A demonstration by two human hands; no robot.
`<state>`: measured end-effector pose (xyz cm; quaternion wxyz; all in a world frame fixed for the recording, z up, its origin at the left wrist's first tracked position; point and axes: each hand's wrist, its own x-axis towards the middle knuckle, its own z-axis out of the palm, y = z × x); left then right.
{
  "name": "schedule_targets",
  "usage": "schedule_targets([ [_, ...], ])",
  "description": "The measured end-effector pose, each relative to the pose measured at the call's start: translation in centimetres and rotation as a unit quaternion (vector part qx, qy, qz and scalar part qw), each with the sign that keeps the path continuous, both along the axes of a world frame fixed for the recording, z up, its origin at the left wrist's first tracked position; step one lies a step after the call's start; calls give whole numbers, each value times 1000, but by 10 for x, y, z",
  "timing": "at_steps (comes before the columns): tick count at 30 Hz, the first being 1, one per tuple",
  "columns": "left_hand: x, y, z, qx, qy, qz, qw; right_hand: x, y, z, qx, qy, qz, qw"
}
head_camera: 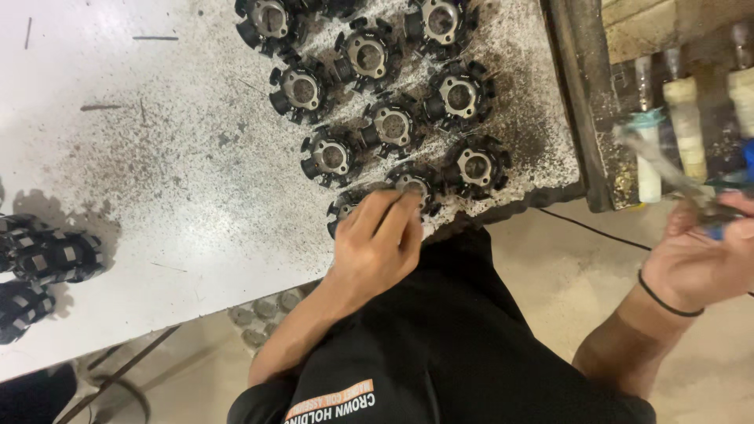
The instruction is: The person arranges black wheel components on the workbench, then uses a blue-handled heated tool to press and seat metal hubs into the center of each wheel, working through them one at a time. At the end they touch the hub of each wheel with a red-wired probe, appearing to test the assembled parts.
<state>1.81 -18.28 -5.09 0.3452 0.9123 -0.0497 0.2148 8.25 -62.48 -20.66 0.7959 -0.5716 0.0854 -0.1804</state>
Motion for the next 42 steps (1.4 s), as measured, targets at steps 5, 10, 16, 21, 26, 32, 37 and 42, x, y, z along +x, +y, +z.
schedule_targets([
  [5, -41, 51, 8, 75, -102, 77, 989, 48, -89, -41, 178, 0, -47, 983],
  [10, -79, 114, -4, 144, -96, 251, 952, 95, -72, -4, 207, 47, -23, 977],
  [16, -127, 138, -48, 166, 6, 316, 934, 175, -31, 51, 384, 103, -4, 918],
  [21, -158, 132, -90, 132, 38, 391, 910, 180, -2, 68, 198, 66, 106, 972],
  [26, -161, 136, -105, 83, 66, 398, 911, 176, 64, 119, -3, -46, 142, 989],
  [32, -153, 129, -92, 88, 29, 441, 893, 231, 160, 181, -374, -202, 209, 881],
  [37, -153, 129, -90, 106, 4, 426, 899, 375, 232, 192, -742, -197, 111, 631],
  [42, -158, 134, -114, 97, -25, 453, 886, 449, 289, 171, -839, 74, 212, 496],
])
